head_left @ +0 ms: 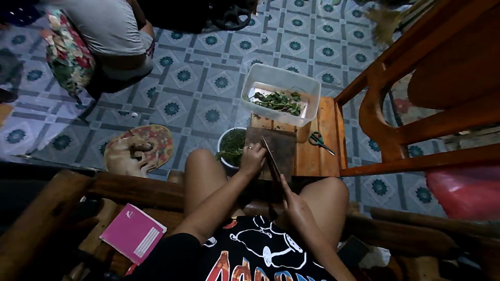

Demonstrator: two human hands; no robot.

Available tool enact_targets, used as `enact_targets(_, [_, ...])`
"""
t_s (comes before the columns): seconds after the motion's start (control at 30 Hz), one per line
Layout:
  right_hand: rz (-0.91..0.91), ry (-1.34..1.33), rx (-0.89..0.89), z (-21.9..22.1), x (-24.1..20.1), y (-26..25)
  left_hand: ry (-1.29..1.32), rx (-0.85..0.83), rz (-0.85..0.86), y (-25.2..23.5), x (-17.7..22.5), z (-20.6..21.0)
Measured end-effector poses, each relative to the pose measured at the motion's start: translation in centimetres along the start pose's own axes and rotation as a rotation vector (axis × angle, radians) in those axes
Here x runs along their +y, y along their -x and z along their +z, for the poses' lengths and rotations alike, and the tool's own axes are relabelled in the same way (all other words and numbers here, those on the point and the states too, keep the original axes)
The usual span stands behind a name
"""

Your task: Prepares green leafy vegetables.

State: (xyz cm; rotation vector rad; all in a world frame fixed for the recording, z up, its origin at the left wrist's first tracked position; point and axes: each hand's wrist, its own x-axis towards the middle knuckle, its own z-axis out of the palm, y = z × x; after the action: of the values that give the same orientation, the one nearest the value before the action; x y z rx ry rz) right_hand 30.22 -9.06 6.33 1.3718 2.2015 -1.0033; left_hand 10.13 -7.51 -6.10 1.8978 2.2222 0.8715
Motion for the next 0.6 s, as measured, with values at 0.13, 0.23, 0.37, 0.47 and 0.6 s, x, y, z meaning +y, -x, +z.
enact_targets(0.13, [0.026, 0.043, 0.003, 1.0, -0.3, -2.3, -0.002, 0.004, 0.009, 0.1, -0.1, 0.0])
enact_targets(0.23, [-0.056, -0.053, 0.034, 0.8, 0.4, -2.5, 0.003, 0.014, -0.001, 0.0, 0.0, -0.1])
enact_targets(0.37, [-0.086, -0.088, 0.045, -0.4, 0.5, -0.6, -0.001, 0.034, -0.003, 0.0, 0.1, -0.2])
enact_targets(0.47, [-0.039, -0.021, 0.011, -0.5, 0.0, 0.5, -0.004, 0.014, -0.007, 0.0, -0.1, -0.1])
enact_targets(0.6, [0.049, 0.063, -0.028, 0.6, -0.7, -1.3, -0.002, -0.01, -0.02, 0.0, 0.0, -0.2])
